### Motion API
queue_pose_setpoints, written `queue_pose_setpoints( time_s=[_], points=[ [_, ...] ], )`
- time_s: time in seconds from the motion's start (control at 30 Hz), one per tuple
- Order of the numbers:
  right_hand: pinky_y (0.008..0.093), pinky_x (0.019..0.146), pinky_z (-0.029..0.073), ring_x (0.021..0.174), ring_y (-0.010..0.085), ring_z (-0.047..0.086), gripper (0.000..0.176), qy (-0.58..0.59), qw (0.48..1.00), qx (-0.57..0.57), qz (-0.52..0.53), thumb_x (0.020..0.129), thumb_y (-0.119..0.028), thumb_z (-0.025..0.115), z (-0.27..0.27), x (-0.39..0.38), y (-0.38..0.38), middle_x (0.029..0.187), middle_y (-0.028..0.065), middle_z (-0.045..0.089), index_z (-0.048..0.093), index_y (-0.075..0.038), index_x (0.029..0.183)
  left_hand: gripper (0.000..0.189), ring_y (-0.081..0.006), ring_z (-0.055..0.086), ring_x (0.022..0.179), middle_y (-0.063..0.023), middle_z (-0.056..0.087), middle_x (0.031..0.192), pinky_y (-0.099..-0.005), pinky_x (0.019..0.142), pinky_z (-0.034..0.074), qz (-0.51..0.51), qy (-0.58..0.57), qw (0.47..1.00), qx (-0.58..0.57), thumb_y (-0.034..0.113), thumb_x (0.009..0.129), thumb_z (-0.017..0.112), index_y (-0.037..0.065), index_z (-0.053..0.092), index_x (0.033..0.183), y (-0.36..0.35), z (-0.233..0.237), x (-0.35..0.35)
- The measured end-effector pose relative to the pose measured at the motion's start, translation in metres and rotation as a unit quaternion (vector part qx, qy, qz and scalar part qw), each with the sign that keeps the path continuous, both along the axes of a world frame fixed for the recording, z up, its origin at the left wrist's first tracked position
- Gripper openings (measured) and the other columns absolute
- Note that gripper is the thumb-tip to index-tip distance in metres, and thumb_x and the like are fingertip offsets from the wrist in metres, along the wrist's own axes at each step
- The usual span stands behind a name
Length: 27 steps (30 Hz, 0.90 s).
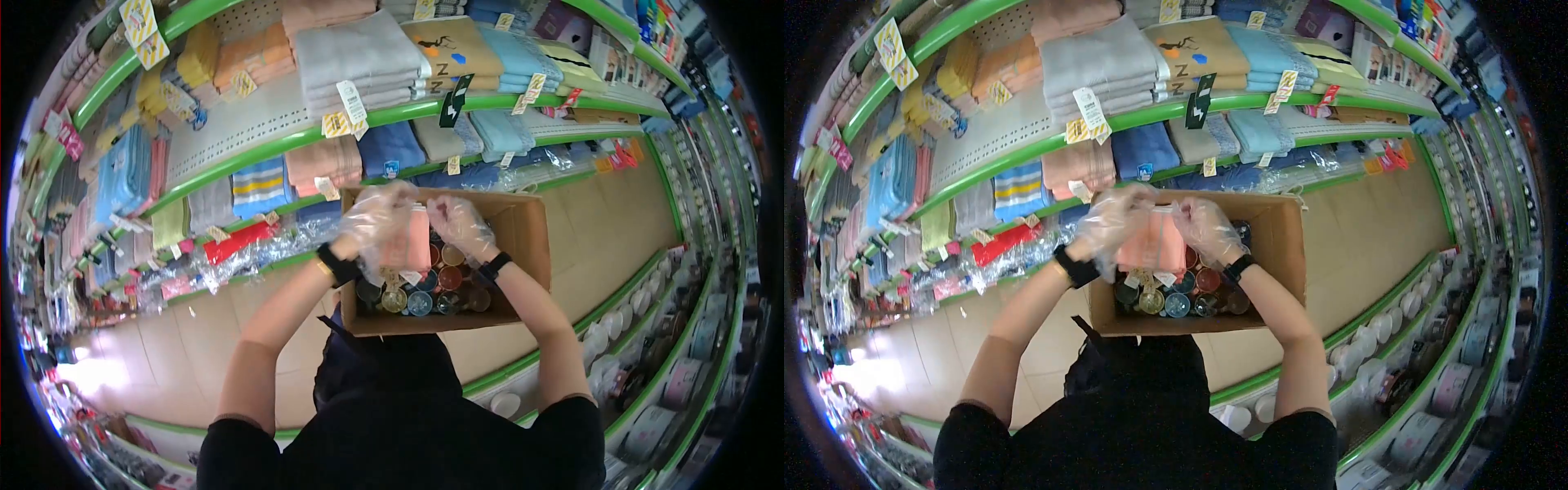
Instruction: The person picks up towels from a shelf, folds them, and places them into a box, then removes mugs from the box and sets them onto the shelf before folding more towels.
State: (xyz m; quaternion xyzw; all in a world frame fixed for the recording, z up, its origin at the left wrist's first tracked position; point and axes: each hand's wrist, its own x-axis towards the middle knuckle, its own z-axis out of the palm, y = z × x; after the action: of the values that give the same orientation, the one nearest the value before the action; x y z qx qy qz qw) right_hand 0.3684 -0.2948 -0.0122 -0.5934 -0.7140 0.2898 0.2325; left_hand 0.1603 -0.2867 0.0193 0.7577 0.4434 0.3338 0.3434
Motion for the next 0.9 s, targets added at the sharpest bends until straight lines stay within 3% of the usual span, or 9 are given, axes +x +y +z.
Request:
queue_pose_setpoints(
  time_s=[0.07,0.23,0.33,0.4,0.43,0.53,0.57,0.83,0.9],
  points=[
    [0.0424,0.078,0.049,0.087,0.0376,0.063,0.038,-0.065,0.994,-0.083,0.006,0.084,-0.037,0.057,-0.083,0.026,0.008,0.091,0.0227,0.066,0.065,-0.001,0.095,0.021,-0.0351,0.065,0.082,-0.0187,0.066,0.090,-0.0436,0.075,0.050,0.035,0.026,0.998,0.046,0.020,0.086,0.052,0.008,0.062,0.100,0.013,-0.051,0.029],
    [0.0419,0.080,0.049,0.094,0.0385,0.063,0.059,0.070,0.952,-0.280,-0.098,0.079,-0.054,0.061,-0.185,0.028,0.013,0.099,0.0240,0.065,0.066,0.003,0.097,0.027,-0.0336,0.065,0.088,-0.0205,0.067,0.095,-0.0416,0.080,0.050,0.088,0.269,0.946,-0.161,0.022,0.082,0.053,0.002,0.067,0.092,0.027,-0.140,0.047],
    [0.0424,0.081,0.050,0.097,0.0380,0.063,0.060,0.020,0.940,-0.321,-0.111,0.076,-0.054,0.065,-0.121,-0.002,0.008,0.100,0.0250,0.065,0.067,0.001,0.099,0.026,-0.0342,0.066,0.081,-0.0212,0.067,0.080,-0.0476,0.074,0.050,0.196,0.389,0.880,-0.188,0.020,0.082,0.050,0.002,0.070,0.083,0.020,-0.253,0.033],
    [0.0419,0.080,0.050,0.098,0.0372,0.063,0.058,-0.047,0.958,-0.271,-0.081,0.073,-0.052,0.070,-0.154,-0.007,0.013,0.100,0.0249,0.065,0.068,0.000,0.098,0.028,-0.0338,0.066,0.082,-0.0221,0.067,0.085,-0.0488,0.075,0.050,0.040,0.417,0.897,-0.137,0.023,0.078,0.054,0.001,0.069,0.087,0.013,-0.319,0.014],
    [0.0414,0.079,0.051,0.096,0.0369,0.064,0.055,-0.061,0.958,-0.261,-0.105,0.072,-0.048,0.072,-0.178,-0.006,0.012,0.099,0.0244,0.066,0.068,0.000,0.097,0.028,-0.0338,0.066,0.082,-0.0221,0.067,0.085,-0.0488,0.075,0.050,0.041,0.417,0.897,-0.141,0.023,0.078,0.054,0.001,0.069,0.087,0.006,-0.320,0.016],
    [0.0408,0.077,0.051,0.091,0.0350,0.065,0.047,-0.025,0.950,-0.272,-0.149,0.071,-0.038,0.075,-0.193,-0.005,0.006,0.096,0.0223,0.067,0.067,0.003,0.093,0.068,-0.0391,0.063,0.092,-0.0262,0.063,0.101,-0.0507,0.083,0.048,0.437,0.212,0.855,-0.183,0.052,0.074,0.058,-0.003,0.054,0.114,-0.016,-0.294,0.012],
    [0.0406,0.077,0.051,0.089,0.0341,0.066,0.046,0.010,0.950,-0.274,-0.151,0.071,-0.036,0.075,-0.199,0.000,0.004,0.095,0.0215,0.067,0.066,0.003,0.095,0.064,-0.0403,0.062,0.094,-0.0256,0.063,0.099,-0.0482,0.085,0.048,0.223,0.237,0.877,-0.353,0.054,0.074,0.060,0.000,0.057,0.109,-0.004,-0.292,-0.006],
    [0.0419,0.085,0.050,0.098,0.0351,0.062,0.055,0.132,0.934,-0.301,-0.140,0.081,-0.042,0.063,-0.195,0.004,-0.008,0.107,0.0184,0.065,0.055,-0.002,0.119,0.043,-0.0349,0.063,0.093,-0.0186,0.065,0.099,-0.0432,0.081,0.049,0.236,0.325,0.883,-0.244,0.042,0.075,0.061,0.004,0.063,0.096,-0.001,-0.273,-0.002],
    [0.0423,0.087,0.049,0.101,0.0355,0.061,0.053,0.170,0.943,-0.252,-0.134,0.084,-0.043,0.059,-0.271,0.005,-0.013,0.109,0.0188,0.063,0.055,-0.003,0.119,0.032,-0.0325,0.063,0.094,-0.0168,0.065,0.098,-0.0417,0.082,0.049,0.224,0.281,0.924,-0.129,0.033,0.076,0.060,0.008,0.065,0.093,0.004,-0.310,0.000]
  ],
)
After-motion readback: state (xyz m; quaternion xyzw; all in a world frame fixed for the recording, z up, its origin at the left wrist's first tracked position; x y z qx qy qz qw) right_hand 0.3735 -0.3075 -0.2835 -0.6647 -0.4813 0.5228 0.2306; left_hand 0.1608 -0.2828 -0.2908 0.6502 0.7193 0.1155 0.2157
